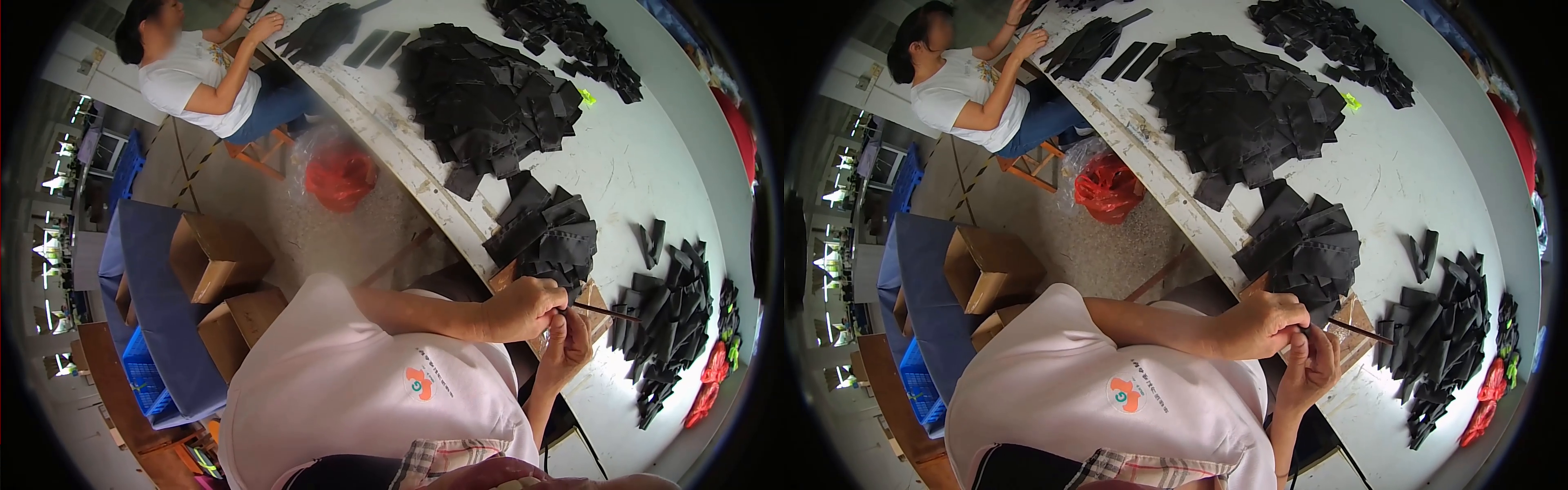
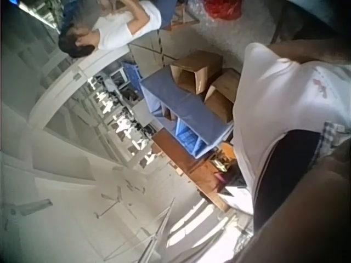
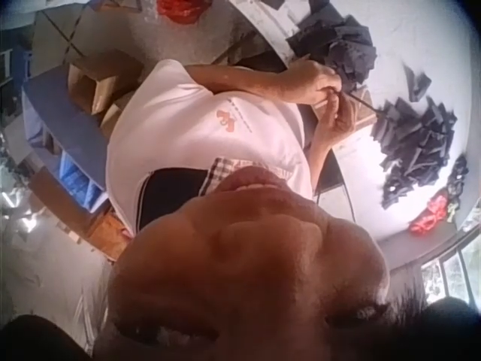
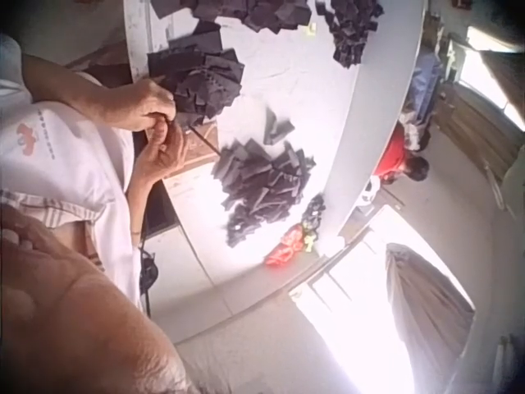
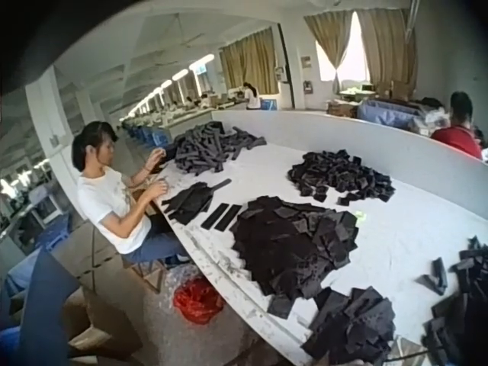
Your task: Folding and organizing small black fabric pieces as part of a manufacturing assembly process.
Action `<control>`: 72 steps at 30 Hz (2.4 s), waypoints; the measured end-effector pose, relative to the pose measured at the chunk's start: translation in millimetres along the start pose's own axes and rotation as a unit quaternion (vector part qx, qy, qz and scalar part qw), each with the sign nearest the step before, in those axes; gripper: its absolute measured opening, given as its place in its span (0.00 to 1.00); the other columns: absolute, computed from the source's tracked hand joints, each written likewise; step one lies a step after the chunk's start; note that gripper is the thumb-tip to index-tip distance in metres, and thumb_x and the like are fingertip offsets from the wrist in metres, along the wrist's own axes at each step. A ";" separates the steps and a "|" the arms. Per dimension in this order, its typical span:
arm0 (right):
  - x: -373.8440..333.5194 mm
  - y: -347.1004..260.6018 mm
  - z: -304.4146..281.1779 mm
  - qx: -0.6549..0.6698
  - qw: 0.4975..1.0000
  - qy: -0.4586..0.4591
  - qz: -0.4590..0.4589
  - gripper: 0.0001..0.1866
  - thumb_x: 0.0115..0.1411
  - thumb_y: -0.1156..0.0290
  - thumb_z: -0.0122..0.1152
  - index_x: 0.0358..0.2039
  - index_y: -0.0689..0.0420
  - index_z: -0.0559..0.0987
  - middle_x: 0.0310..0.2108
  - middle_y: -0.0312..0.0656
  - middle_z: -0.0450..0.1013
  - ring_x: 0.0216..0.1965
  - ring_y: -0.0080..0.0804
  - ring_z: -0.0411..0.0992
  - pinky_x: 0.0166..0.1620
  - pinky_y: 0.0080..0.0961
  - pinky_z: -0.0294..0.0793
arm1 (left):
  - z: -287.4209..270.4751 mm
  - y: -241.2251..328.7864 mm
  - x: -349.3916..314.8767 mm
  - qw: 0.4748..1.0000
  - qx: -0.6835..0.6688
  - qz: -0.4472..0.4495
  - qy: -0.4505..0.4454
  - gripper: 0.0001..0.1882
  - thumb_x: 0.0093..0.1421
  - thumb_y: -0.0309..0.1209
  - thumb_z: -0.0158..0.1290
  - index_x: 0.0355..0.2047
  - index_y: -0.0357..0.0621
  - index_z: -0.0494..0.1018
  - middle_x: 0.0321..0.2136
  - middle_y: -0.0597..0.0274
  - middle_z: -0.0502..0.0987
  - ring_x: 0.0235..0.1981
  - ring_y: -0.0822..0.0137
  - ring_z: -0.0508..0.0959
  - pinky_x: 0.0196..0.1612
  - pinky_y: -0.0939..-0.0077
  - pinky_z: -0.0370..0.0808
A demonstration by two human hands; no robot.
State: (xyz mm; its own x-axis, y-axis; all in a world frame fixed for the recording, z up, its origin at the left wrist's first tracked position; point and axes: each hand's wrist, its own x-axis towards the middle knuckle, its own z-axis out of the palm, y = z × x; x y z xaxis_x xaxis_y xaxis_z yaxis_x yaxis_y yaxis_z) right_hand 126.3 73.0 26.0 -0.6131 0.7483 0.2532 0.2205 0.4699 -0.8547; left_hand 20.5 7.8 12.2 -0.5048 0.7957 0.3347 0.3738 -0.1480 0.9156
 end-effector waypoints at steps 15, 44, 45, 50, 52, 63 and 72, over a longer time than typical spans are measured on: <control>7.5 18.7 16.5 -0.156 0.986 0.026 -0.054 0.06 0.43 0.82 0.55 0.25 0.60 0.72 0.22 0.39 0.66 0.17 0.25 0.63 0.19 0.19 0.63 | 5.6 -20.2 3.1 0.923 -0.288 -0.245 0.074 0.03 0.49 0.16 0.48 0.21 0.36 0.68 0.16 0.67 0.70 0.13 0.83 0.67 0.11 0.89 0.61; 15.3 26.2 5.4 0.503 0.817 -0.098 0.265 0.06 0.53 0.71 0.54 0.23 0.59 0.70 0.16 0.29 0.61 0.17 0.12 0.54 0.18 0.09 0.51 | 0.2 -14.8 16.0 0.987 -0.093 -0.128 0.034 0.07 0.45 0.19 0.45 0.28 0.34 0.66 0.22 0.64 0.71 0.20 0.80 0.68 0.22 0.86 0.67; 13.0 28.3 5.4 0.484 0.830 -0.090 0.261 0.07 0.54 0.70 0.54 0.24 0.59 0.70 0.17 0.28 0.61 0.17 0.12 0.55 0.19 0.09 0.52 | -1.8 -20.3 13.9 0.970 -0.182 -0.162 0.011 0.08 0.45 0.18 0.45 0.29 0.34 0.66 0.23 0.64 0.71 0.21 0.79 0.69 0.22 0.86 0.67; 3.8 32.3 1.3 0.481 0.832 -0.073 0.265 0.05 0.54 0.70 0.54 0.28 0.57 0.71 0.22 0.29 0.66 0.20 0.13 0.60 0.22 0.09 0.59 | -11.9 -16.4 14.1 0.798 -0.511 -0.302 -0.106 0.15 0.44 0.16 0.48 0.34 0.38 0.63 0.23 0.65 0.70 0.21 0.82 0.68 0.17 0.89 0.65; -2.3 33.6 1.0 0.504 0.825 -0.049 0.250 0.09 0.52 0.69 0.56 0.32 0.59 0.72 0.26 0.32 0.69 0.26 0.17 0.66 0.31 0.13 0.66 | -19.2 -6.9 10.4 0.737 -0.562 -0.319 -0.197 0.15 0.44 0.16 0.48 0.35 0.39 0.63 0.21 0.67 0.68 0.19 0.83 0.66 0.15 0.91 0.61; 6.8 19.4 -35.5 0.311 0.950 0.018 0.036 0.07 0.53 0.74 0.51 0.21 0.63 0.68 0.30 0.40 0.66 0.29 0.21 0.61 0.33 0.15 0.60 | 4.2 28.5 20.1 0.984 -0.127 -0.055 -0.115 0.12 0.45 0.13 0.49 0.32 0.36 0.71 0.26 0.60 0.73 0.27 0.74 0.73 0.29 0.83 0.70; 11.1 -2.5 -52.9 0.197 0.975 0.059 0.084 0.09 0.55 0.73 0.51 0.22 0.64 0.66 0.20 0.35 0.65 0.20 0.17 0.59 0.23 0.14 0.58 | 27.4 33.2 29.1 0.953 -0.258 -0.126 -0.099 0.05 0.52 0.18 0.48 0.30 0.34 0.66 0.29 0.61 0.72 0.28 0.77 0.73 0.30 0.86 0.71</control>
State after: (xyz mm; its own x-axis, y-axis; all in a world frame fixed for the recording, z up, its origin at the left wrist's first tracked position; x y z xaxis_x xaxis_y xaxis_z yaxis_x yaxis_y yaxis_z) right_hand 159.0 104.9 55.0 -0.4967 0.8589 0.1250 -0.0125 0.1369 -0.9905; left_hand 39.5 42.2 46.2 -0.3513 0.9321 0.0885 -0.1971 -0.1660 0.9662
